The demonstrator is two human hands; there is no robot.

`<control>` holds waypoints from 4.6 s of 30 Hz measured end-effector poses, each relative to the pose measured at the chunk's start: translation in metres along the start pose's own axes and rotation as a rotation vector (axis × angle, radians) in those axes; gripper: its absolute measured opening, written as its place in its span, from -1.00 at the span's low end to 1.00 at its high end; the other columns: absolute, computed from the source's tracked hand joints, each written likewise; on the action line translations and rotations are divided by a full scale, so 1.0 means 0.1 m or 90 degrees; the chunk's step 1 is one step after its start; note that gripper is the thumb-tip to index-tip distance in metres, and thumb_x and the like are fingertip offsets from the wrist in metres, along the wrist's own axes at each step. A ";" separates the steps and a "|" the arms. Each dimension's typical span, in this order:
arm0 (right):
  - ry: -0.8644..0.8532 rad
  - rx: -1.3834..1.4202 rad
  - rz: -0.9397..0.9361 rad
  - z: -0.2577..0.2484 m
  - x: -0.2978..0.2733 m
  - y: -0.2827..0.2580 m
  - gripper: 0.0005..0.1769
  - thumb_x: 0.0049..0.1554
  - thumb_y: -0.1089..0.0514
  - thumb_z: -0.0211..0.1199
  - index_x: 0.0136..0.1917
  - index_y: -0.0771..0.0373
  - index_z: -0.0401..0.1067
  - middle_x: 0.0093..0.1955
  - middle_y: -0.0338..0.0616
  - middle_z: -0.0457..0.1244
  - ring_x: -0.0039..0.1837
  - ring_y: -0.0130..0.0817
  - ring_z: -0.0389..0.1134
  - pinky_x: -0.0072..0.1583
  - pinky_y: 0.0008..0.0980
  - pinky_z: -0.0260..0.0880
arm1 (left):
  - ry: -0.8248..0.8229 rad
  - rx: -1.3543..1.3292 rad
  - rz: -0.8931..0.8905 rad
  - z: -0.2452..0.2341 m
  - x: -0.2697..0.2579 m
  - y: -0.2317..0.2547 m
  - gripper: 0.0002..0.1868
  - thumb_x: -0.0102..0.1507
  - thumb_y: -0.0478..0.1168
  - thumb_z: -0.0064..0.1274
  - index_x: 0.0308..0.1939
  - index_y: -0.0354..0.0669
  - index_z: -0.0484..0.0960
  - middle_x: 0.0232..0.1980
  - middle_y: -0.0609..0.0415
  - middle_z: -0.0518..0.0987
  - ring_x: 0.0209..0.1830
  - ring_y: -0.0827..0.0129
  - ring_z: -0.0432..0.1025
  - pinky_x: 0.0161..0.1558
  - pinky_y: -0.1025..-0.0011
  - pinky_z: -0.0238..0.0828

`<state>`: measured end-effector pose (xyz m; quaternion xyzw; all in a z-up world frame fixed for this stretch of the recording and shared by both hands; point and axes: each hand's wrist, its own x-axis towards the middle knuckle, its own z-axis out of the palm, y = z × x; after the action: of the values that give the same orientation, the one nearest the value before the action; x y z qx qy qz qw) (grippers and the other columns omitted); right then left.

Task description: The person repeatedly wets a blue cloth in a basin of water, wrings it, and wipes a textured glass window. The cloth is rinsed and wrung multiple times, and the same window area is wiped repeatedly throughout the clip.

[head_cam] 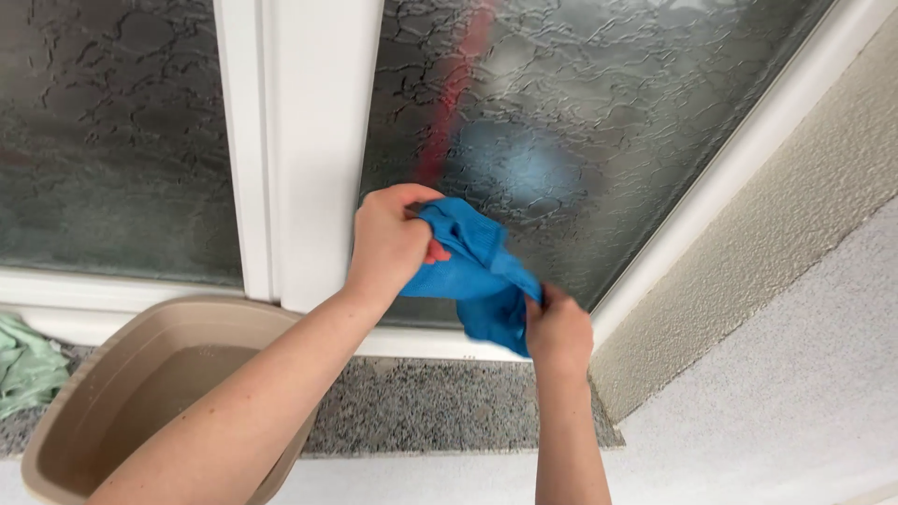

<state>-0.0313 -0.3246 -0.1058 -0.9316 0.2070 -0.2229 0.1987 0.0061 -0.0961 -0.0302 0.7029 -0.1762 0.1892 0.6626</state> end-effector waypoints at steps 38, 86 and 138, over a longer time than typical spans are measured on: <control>0.592 -0.028 -0.541 -1.27 2.25 -2.56 -0.12 0.37 -0.27 0.00 0.73 -0.06 -0.35 0.80 -0.36 -0.13 0.82 -0.43 -0.25 0.74 0.10 -0.25 | 0.381 0.768 0.618 0.08 2.40 1.10 -0.19 0.40 0.00 -0.04 0.61 -0.30 0.02 0.44 -0.35 0.30 0.46 -0.16 0.16 0.47 0.07 0.00; 0.603 0.159 -0.524 -1.76 3.39 -0.57 -0.19 0.39 -0.37 -0.35 0.74 0.00 -0.30 0.80 -0.29 -0.25 0.82 -0.14 -0.23 0.65 0.29 -0.09 | 0.389 0.822 0.659 2.48 2.61 1.24 -0.17 0.43 0.22 -0.26 0.61 -0.25 0.04 0.47 -0.12 0.32 0.50 0.09 0.09 0.43 0.11 -0.01; 0.619 0.309 -0.131 -0.51 2.50 -1.26 -0.12 0.38 -0.33 -0.27 0.69 0.21 -0.42 0.74 0.19 -0.23 0.74 0.16 -0.27 0.58 0.10 -0.14 | 0.308 0.864 0.751 1.50 2.22 0.72 -0.19 0.42 0.26 -0.17 0.62 -0.08 0.12 0.37 -0.15 0.41 0.41 0.08 0.19 0.31 0.08 0.11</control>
<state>0.1840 -0.3519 0.0779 -0.6644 0.1257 -0.6869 0.2663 0.1672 -0.2499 0.1348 0.6780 -0.2134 0.6994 -0.0747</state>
